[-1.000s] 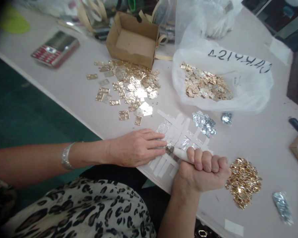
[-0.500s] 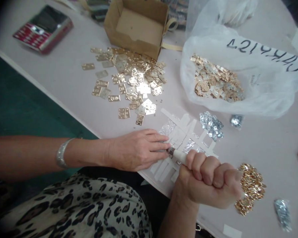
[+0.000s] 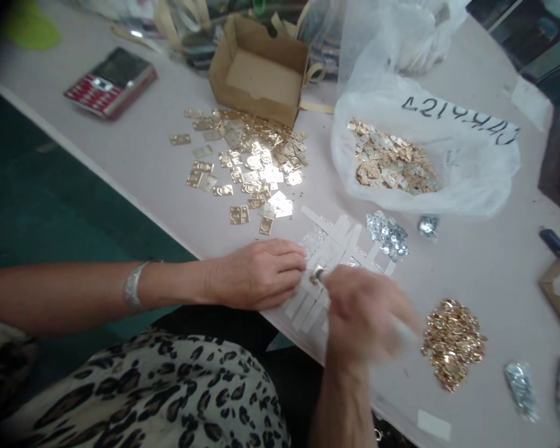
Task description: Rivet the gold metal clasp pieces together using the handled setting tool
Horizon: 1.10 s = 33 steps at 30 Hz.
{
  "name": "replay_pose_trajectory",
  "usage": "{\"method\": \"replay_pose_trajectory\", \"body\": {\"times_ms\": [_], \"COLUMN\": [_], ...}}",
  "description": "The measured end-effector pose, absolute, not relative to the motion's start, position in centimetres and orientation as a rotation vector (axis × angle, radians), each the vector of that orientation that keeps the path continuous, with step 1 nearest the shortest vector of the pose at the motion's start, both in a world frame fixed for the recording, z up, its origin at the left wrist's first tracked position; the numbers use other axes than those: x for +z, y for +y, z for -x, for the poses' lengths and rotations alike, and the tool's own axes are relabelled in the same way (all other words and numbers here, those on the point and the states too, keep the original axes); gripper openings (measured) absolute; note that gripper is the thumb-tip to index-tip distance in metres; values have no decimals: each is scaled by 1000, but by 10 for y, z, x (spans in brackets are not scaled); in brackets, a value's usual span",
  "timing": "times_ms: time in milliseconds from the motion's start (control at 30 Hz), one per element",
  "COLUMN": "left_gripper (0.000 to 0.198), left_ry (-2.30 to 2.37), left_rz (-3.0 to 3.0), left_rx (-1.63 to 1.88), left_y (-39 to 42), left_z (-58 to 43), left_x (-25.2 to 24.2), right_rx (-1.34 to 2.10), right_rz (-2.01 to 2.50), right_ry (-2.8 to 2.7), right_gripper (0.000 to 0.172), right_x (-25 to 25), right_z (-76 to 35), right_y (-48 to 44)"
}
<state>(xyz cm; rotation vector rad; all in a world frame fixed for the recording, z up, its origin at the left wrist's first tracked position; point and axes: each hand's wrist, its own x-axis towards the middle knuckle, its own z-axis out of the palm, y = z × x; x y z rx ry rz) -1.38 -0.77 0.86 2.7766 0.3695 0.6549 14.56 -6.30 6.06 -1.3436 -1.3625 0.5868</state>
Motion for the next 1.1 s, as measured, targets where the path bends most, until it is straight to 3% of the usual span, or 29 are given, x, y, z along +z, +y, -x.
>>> {"method": "replay_pose_trajectory", "body": {"times_ms": [200, 433, 533, 667, 867, 1100], "left_gripper": [22, 23, 17, 7, 12, 10], "left_ry": [476, 542, 537, 475, 434, 680], "left_rz": [-2761, -2805, -2782, -2717, -2675, -2693], "left_rx": [571, 397, 421, 508, 511, 853], "left_y": [-5, 0, 0, 0, 10, 73], "left_z": [2, -18, -22, -24, -29, -81], "left_x": [17, 19, 18, 19, 24, 83], "right_rx": [609, -141, -148, 37, -527, -517], "right_rz": [1262, 1964, 2018, 1914, 2399, 2590], "right_ry": [-975, -1872, -2025, -1894, -1413, -1396], "right_gripper": [41, 36, 34, 28, 31, 36], "right_x": [60, 39, 25, 22, 19, 8], "right_z": [-145, -213, -216, -227, -301, -335], "right_y": [-75, -124, -131, -140, -175, -190]}}
